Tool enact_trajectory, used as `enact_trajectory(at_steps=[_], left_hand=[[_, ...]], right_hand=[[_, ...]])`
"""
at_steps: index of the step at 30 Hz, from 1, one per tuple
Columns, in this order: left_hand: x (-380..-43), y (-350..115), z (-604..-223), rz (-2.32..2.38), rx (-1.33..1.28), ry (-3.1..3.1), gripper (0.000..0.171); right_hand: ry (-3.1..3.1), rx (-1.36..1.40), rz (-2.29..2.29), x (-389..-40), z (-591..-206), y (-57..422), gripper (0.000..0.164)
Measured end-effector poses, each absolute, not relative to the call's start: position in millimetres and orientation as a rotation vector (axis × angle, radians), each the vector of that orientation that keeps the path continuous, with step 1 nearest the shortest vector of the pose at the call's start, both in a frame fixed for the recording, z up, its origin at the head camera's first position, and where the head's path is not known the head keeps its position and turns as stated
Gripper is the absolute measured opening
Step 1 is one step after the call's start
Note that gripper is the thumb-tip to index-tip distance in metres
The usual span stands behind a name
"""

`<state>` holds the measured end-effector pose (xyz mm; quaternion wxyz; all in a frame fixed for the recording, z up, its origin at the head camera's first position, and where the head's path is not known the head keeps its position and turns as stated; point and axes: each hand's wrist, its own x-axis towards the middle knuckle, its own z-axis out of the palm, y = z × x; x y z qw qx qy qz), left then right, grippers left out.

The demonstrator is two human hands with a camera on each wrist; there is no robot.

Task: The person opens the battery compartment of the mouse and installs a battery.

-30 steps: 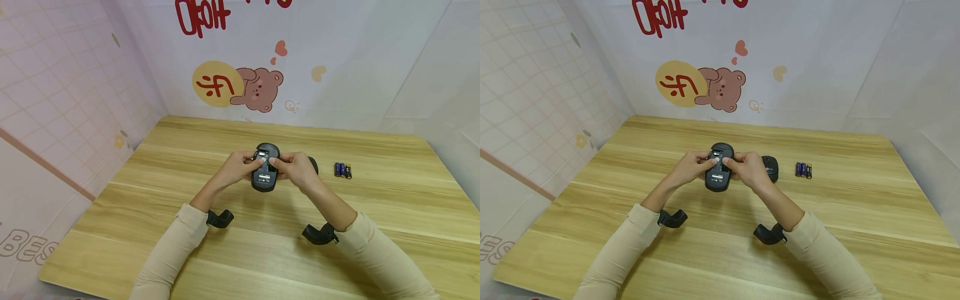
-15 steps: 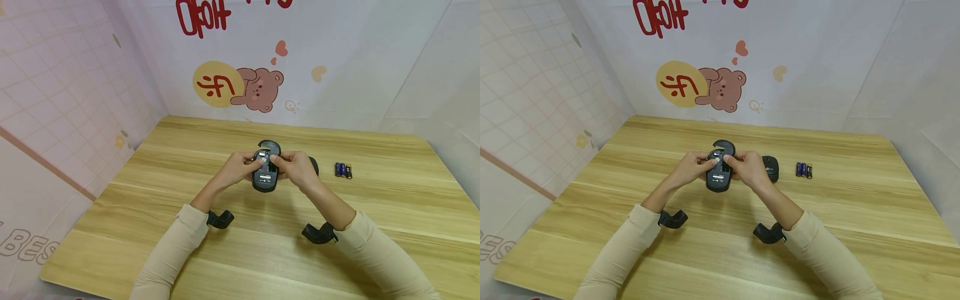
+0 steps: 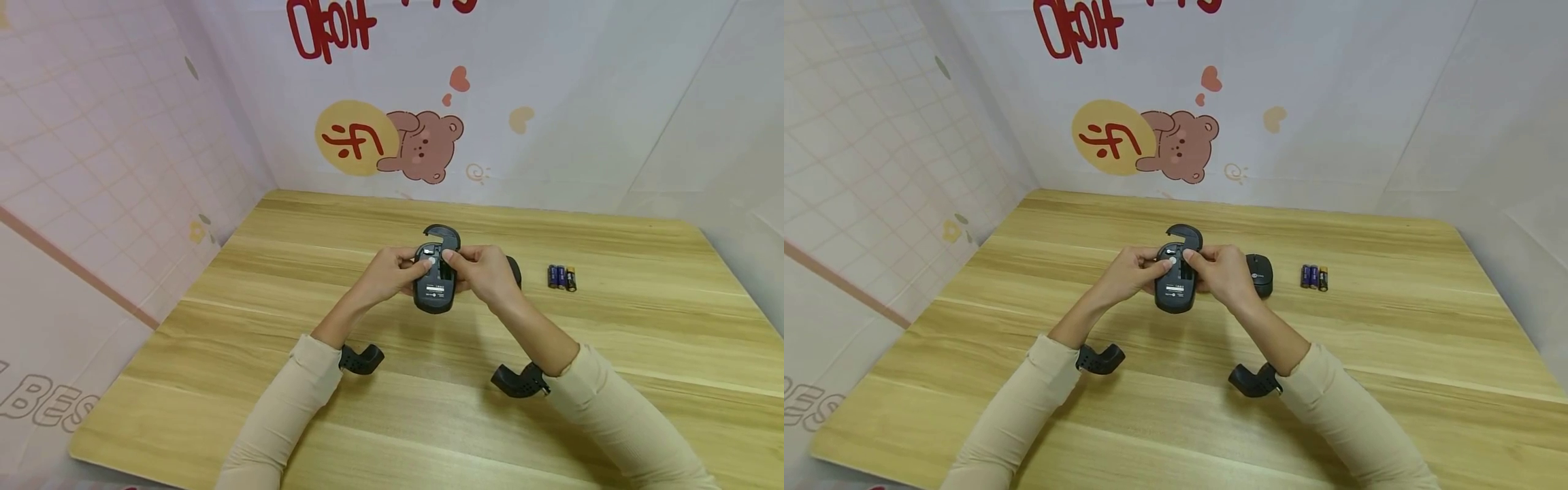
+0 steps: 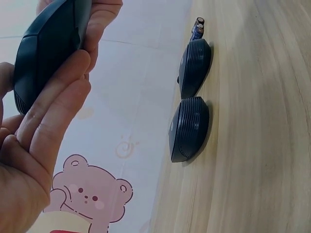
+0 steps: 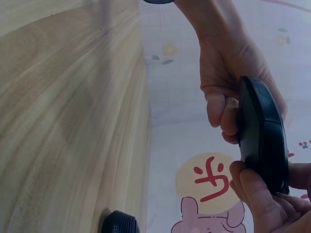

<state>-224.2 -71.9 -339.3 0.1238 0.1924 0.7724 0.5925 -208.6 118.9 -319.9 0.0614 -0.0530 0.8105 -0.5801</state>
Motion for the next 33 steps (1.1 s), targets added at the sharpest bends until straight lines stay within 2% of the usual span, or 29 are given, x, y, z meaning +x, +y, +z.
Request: enact_trajectory(at_steps=[33], left_hand=[[-222.3, -74.7, -340.9, 1.748, 0.629, 2.218, 0.035]], right_hand=[[2.707, -0.174, -1.751, -209.4, -330.4, 115.4, 0.037]])
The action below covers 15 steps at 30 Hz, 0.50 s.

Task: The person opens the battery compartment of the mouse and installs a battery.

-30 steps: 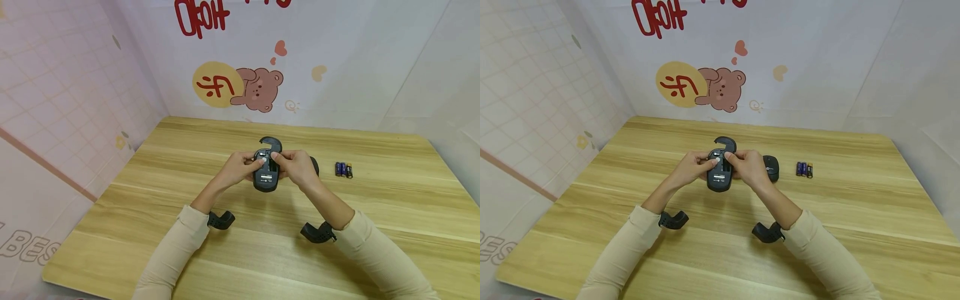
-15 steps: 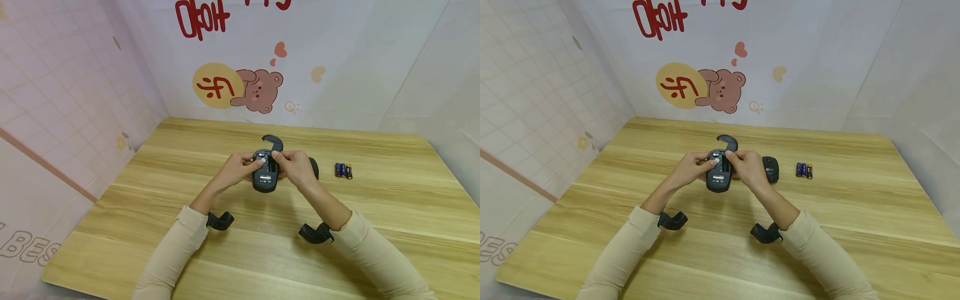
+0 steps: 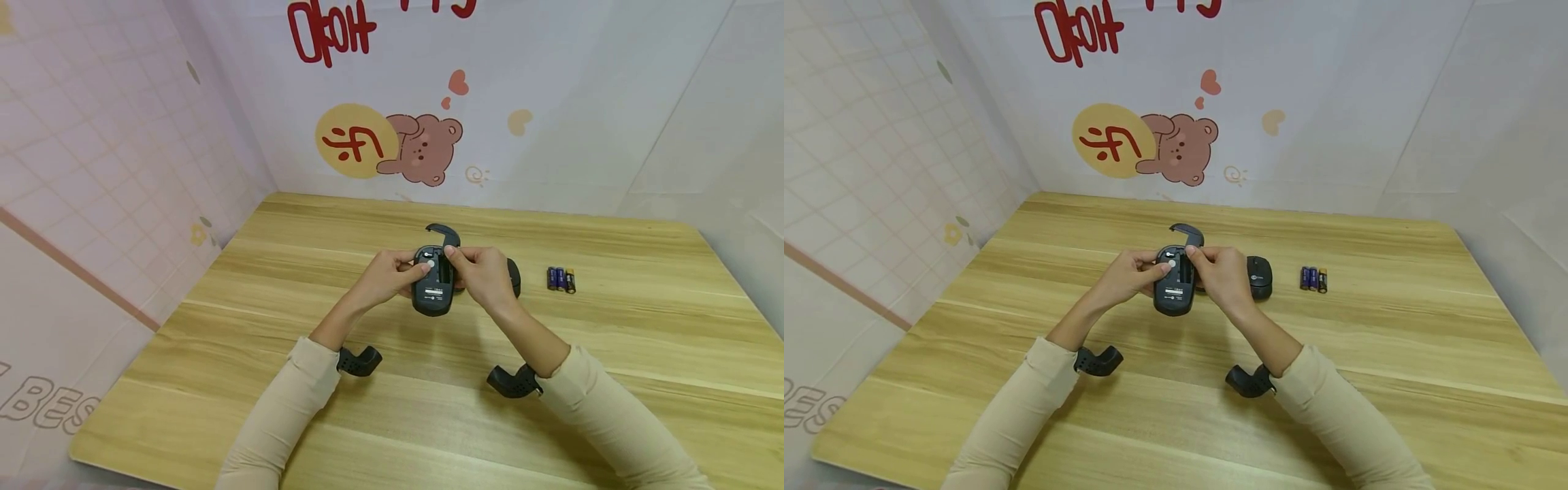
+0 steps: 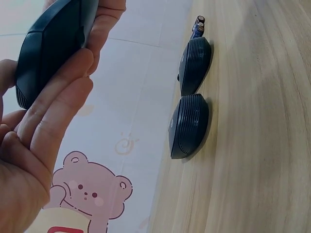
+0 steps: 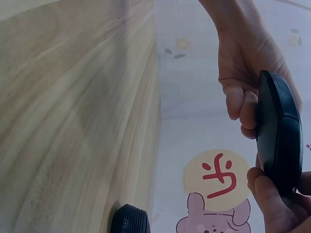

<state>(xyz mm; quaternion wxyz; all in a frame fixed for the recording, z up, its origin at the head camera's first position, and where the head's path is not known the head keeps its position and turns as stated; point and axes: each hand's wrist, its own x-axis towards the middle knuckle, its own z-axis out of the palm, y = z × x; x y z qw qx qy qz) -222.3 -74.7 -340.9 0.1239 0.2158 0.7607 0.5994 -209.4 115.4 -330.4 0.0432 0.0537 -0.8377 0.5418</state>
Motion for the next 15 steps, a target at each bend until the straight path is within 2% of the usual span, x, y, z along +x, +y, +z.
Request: enact_trajectory(at_steps=[15], left_hand=[[-223.8, -76.5, -347.7, 1.697, 0.613, 2.253, 0.038]], right_hand=[[-2.458, 0.174, 1.646, -216.5, -339.7, 118.1, 0.023]])
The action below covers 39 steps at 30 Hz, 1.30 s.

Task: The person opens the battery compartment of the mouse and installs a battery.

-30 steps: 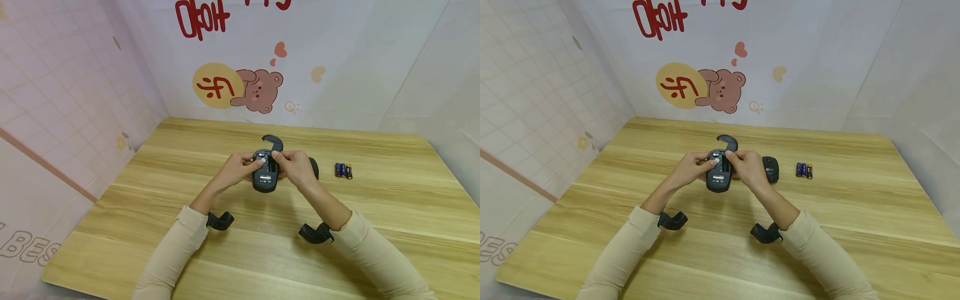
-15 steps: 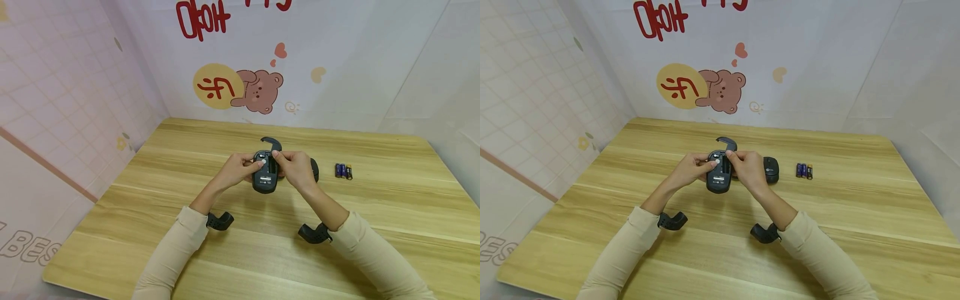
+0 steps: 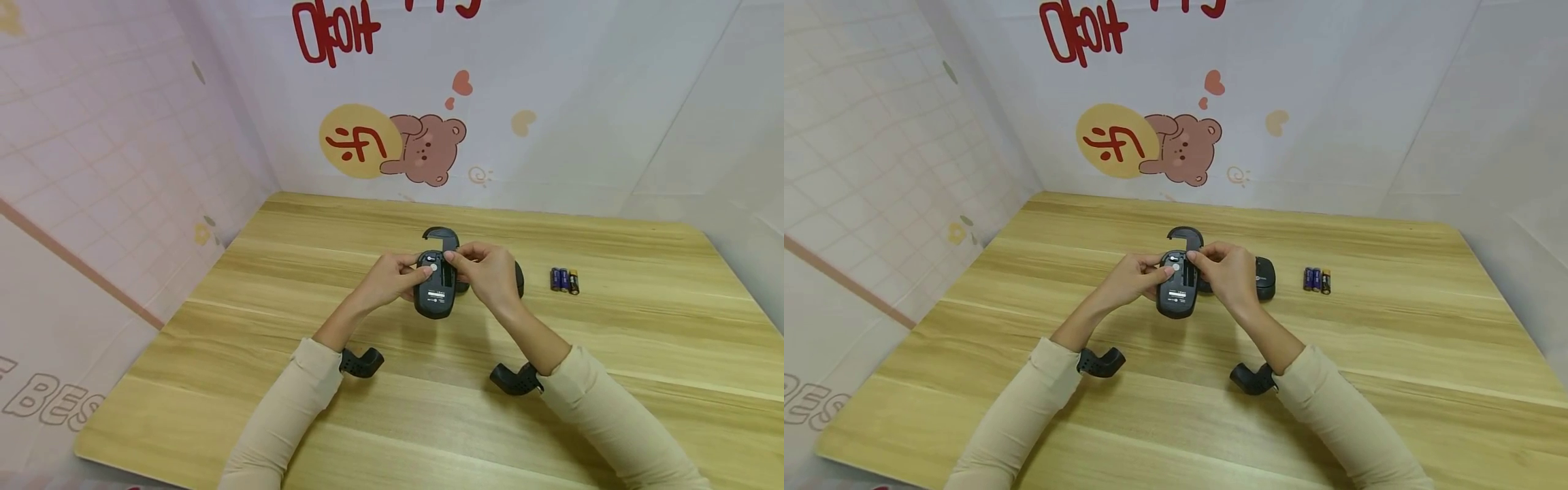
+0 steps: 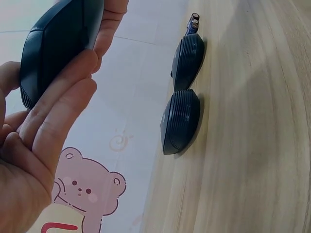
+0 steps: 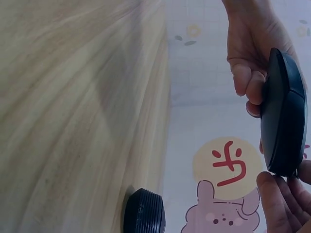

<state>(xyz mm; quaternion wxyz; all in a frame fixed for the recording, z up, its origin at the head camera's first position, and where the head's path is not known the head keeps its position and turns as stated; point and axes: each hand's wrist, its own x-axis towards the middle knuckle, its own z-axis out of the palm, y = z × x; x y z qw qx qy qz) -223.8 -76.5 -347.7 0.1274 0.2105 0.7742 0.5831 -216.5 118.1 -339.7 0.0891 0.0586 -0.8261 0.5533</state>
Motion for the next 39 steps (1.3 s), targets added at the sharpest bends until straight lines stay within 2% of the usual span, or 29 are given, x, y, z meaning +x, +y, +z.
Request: enact_trajectory(at_steps=[7, 15, 27, 35, 39], left_hand=[[-223.3, -78.1, -347.6, 1.704, 0.595, 2.260, 0.038], [-224.3, -80.2, -349.5, 1.716, 0.556, 2.294, 0.035], [-223.2, -103.9, -343.1, 1.917, 0.332, 2.426, 0.037], [-224.7, -107.5, -337.4, 2.043, 0.261, 2.528, 0.032], [-223.4, -106.5, -335.2, 2.123, 0.230, 2.565, 0.029]], right_hand=[[-2.428, 0.170, 1.667, -217.9, -338.9, 116.3, 0.024], [-2.280, 0.088, 1.904, -225.8, -341.3, 117.2, 0.036], [-2.253, 0.019, 2.018, -254.1, -351.0, 104.4, 0.027], [-2.408, -0.094, 1.883, -270.9, -370.4, 75.6, 0.027], [-2.541, -0.053, 1.771, -270.8, -382.5, 61.9, 0.027]])
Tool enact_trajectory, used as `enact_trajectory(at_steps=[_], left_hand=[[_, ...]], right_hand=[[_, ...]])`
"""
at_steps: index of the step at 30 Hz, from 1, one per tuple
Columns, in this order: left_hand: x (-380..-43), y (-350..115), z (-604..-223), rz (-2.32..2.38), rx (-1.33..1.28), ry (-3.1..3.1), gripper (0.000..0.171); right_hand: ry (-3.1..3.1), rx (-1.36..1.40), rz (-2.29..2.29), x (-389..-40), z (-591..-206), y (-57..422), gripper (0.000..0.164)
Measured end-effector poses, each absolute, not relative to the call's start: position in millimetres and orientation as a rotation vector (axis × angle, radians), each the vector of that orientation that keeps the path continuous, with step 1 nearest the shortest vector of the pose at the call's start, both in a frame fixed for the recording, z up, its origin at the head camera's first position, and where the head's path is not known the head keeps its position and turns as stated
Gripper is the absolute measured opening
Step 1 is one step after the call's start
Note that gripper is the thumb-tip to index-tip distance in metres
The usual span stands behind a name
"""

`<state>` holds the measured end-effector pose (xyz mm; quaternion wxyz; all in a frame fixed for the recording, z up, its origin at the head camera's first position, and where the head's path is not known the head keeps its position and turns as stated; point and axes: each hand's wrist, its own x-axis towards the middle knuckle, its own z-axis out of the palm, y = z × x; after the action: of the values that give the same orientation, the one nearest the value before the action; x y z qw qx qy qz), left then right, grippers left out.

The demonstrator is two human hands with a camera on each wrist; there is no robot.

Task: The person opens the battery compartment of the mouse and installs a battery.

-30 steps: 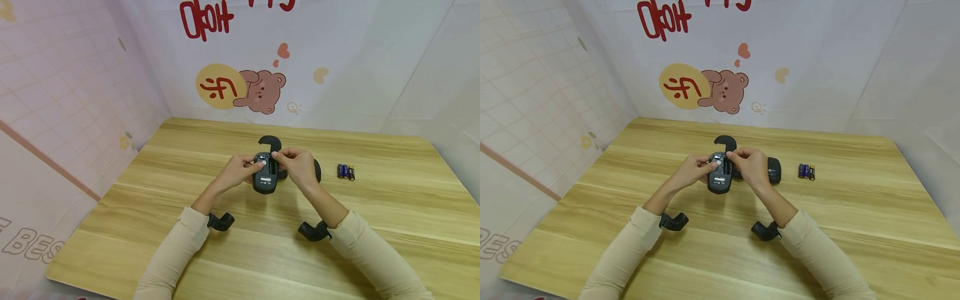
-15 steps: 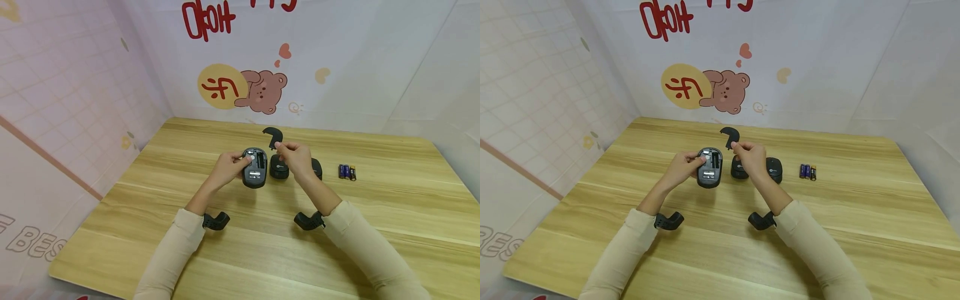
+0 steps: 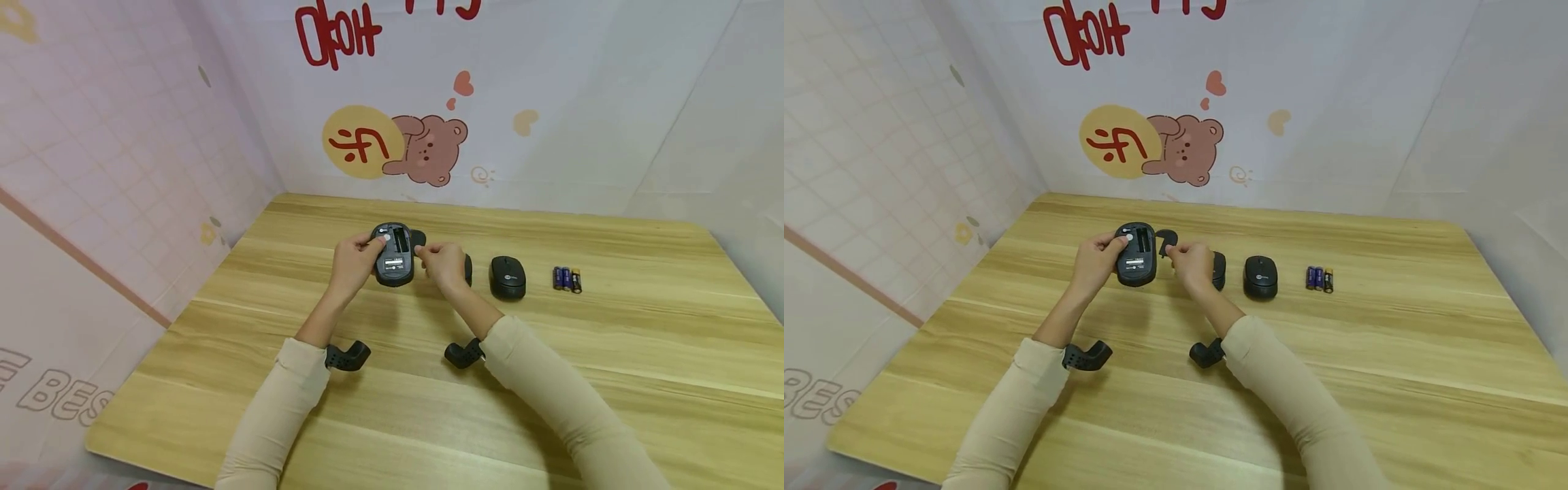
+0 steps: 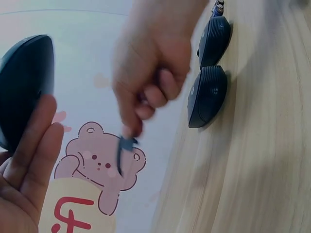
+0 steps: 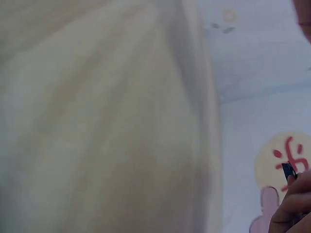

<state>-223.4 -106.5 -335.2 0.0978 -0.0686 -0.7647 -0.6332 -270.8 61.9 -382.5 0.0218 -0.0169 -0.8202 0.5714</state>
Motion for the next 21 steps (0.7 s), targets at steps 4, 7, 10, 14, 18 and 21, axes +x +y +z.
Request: enact_trajectory(at_steps=[4, 7, 10, 14, 18, 21], left_hand=[[-224.0, -105.7, -334.9, -1.854, -0.157, -2.202, 0.029], [-225.2, -105.6, -334.5, -1.827, -0.132, -2.166, 0.028], [-226.0, -106.0, -333.5, -1.819, -0.115, -2.140, 0.028], [-226.5, -106.1, -332.8, -1.825, -0.107, -2.131, 0.028], [-226.5, -105.3, -332.9, -1.828, -0.114, -2.131, 0.028], [-226.3, -103.7, -332.6, -1.828, -0.137, -2.136, 0.028]], right_hand=[[-2.630, -0.026, 1.746, -269.9, -395.0, 51.9, 0.027], [-2.678, -0.062, 1.763, -270.7, -399.9, 45.8, 0.026], [-2.737, -0.102, 1.740, -272.5, -401.5, 41.0, 0.024], [-2.812, -0.156, 1.691, -275.3, -402.7, 38.1, 0.022], [-2.885, -0.142, 1.557, -278.2, -404.6, 37.9, 0.028], [-2.948, -0.059, 1.329, -279.6, -406.7, 38.5, 0.032]])
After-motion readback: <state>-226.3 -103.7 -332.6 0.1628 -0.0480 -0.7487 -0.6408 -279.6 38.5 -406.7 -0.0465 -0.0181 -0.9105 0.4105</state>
